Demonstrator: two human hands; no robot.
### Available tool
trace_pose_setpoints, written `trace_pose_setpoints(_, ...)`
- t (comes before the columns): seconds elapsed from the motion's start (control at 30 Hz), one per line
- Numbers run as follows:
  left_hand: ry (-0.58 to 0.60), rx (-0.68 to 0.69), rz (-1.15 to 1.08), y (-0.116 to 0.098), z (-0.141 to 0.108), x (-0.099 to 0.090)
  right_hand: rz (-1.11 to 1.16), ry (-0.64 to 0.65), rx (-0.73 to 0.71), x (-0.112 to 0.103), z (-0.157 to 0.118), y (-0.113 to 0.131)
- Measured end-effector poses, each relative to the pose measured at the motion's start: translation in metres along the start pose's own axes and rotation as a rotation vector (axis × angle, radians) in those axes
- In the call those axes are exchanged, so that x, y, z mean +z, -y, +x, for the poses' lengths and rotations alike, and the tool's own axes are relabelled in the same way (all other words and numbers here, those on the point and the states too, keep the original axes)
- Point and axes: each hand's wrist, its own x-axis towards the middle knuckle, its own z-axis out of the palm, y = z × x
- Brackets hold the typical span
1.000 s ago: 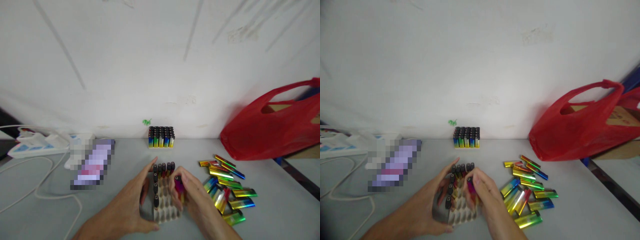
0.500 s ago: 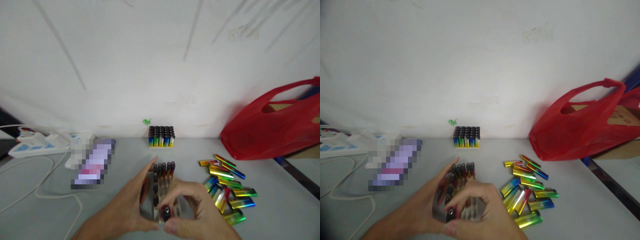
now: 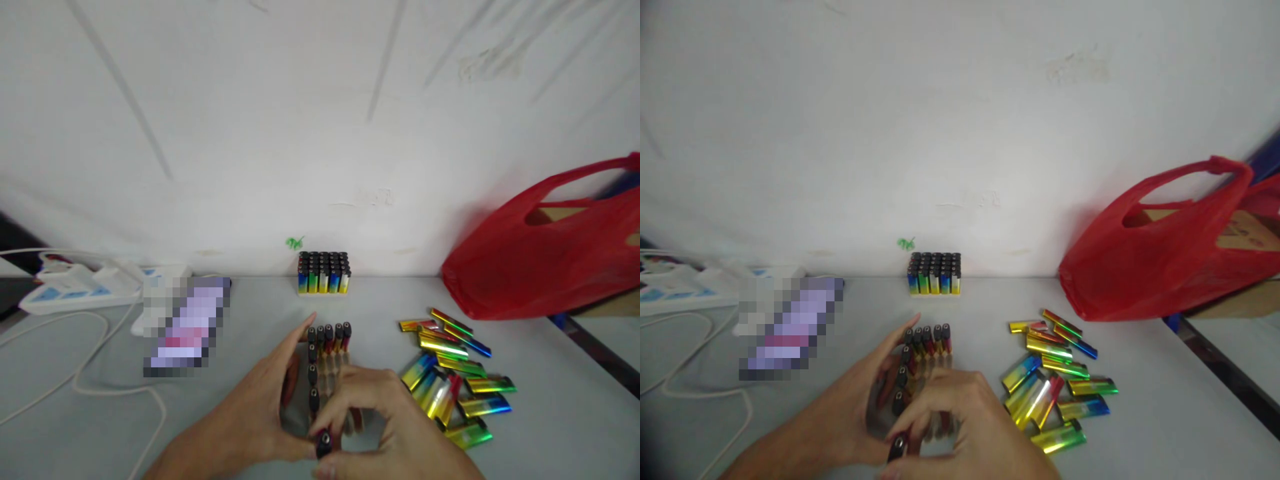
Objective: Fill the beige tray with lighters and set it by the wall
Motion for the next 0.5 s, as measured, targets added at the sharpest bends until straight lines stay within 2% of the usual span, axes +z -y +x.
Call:
trace_pose_setpoints(0.17, 0.002, 0.048, 0.047, 0.007, 0.001, -0.002, -0.037, 0.013, -0.005, -0.004, 0.006, 0.009)
trace_pose_setpoints(0.33, -0.012, 0.030, 0.051, 0.006, 0.001, -0.001, -0.115, 0.009, -0.008, 0.001, 0.003, 0.010)
trace_pose_setpoints(0.43, -0.024, -0.004, 0.087, 0.000, -0.001, -0.003, -0.127, -0.025, -0.008, 0.002, 0.001, 0.013)
trace_pose_setpoints(0.5, -0.015, -0.040, 0.133, -0.004, -0.002, -0.004, -0.143, -0.106, 0.011, -0.001, 0.002, 0.016)
